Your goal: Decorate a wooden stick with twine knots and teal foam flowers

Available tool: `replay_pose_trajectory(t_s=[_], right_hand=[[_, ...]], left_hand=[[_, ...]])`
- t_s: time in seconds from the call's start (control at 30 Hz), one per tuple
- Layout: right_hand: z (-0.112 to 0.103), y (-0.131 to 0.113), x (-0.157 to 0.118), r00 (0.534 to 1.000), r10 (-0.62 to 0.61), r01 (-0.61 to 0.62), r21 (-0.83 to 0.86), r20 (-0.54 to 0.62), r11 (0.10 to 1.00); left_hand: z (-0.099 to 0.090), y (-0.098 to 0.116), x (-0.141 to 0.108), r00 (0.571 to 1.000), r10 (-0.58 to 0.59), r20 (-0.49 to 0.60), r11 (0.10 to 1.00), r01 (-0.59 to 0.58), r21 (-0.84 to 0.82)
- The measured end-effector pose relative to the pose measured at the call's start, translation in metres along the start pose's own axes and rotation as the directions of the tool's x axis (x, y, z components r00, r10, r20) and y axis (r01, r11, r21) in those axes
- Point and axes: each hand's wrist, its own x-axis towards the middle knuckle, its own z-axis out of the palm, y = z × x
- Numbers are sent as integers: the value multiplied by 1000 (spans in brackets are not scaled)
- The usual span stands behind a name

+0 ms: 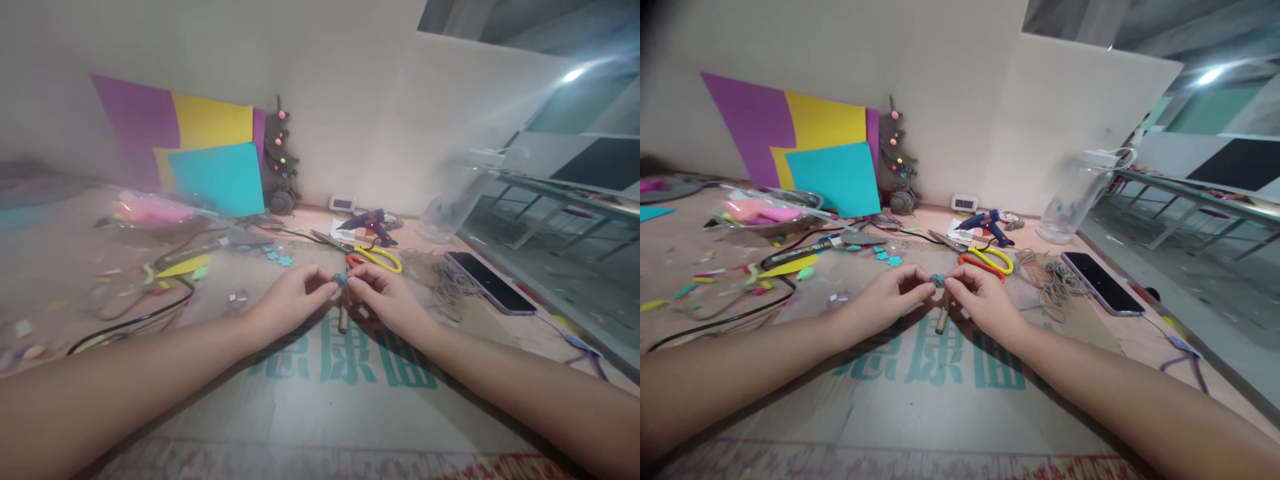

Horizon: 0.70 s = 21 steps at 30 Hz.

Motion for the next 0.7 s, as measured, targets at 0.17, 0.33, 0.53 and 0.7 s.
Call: replay_pose_trajectory(t_s=[0.17, 0.33, 0.53, 0.7], right_hand=[[0, -2, 0, 999, 10, -11, -24, -41, 1000], [0, -1, 1, 999, -11, 9, -43, -39, 999], [-1, 1, 2, 997, -54, 54, -1, -51, 999], [-2, 4, 3, 993, -96, 97, 22, -65, 995]], left_hand=[[4, -5, 1, 999, -31, 35, 988, 36, -149], [4, -6, 2, 999, -16, 31, 993, 19, -113], [3, -7, 4, 999, 16, -32, 998, -18, -68], [4, -6, 5, 999, 15, -41, 997, -18, -78]])
